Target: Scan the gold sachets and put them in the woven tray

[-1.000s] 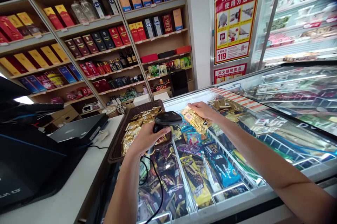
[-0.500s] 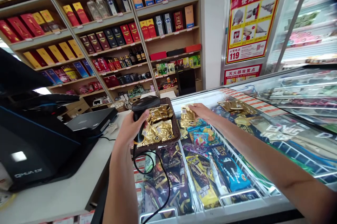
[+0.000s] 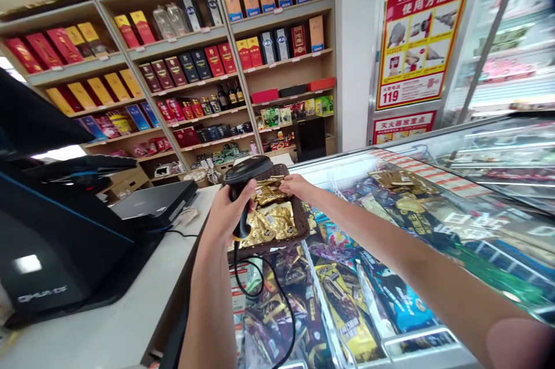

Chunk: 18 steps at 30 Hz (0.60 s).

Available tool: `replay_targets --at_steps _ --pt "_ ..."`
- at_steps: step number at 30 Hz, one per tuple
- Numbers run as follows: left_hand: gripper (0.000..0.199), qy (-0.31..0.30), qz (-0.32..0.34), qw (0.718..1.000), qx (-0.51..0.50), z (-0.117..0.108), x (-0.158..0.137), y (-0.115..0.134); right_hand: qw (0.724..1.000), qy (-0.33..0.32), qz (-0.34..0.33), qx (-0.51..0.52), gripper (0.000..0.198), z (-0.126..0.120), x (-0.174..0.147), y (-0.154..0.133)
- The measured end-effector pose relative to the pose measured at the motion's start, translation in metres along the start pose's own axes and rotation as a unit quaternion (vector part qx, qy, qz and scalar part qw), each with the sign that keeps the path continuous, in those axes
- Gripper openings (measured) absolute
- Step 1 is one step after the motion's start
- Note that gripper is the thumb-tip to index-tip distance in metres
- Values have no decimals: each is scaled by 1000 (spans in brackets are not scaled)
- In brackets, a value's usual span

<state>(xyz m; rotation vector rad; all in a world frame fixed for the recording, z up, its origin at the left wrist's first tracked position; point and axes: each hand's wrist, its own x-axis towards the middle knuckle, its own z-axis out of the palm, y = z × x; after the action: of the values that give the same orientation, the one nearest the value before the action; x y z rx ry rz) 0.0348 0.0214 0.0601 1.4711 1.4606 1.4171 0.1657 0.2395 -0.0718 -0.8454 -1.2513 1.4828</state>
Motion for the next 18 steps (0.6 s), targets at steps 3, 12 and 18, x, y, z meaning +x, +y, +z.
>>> replay_targets --at_steps 3,12,18 --pt "51 -4 -12 1000 -4 8 2 1 981 92 -51 -166 21 -55 -22 -3" --pt "53 -56 -34 998 21 29 5 4 711 412 28 -569 60 -262 -83 -20" --pt "56 -53 -60 995 52 40 4 3 711 389 87 -580 48 -304 -85 -4"
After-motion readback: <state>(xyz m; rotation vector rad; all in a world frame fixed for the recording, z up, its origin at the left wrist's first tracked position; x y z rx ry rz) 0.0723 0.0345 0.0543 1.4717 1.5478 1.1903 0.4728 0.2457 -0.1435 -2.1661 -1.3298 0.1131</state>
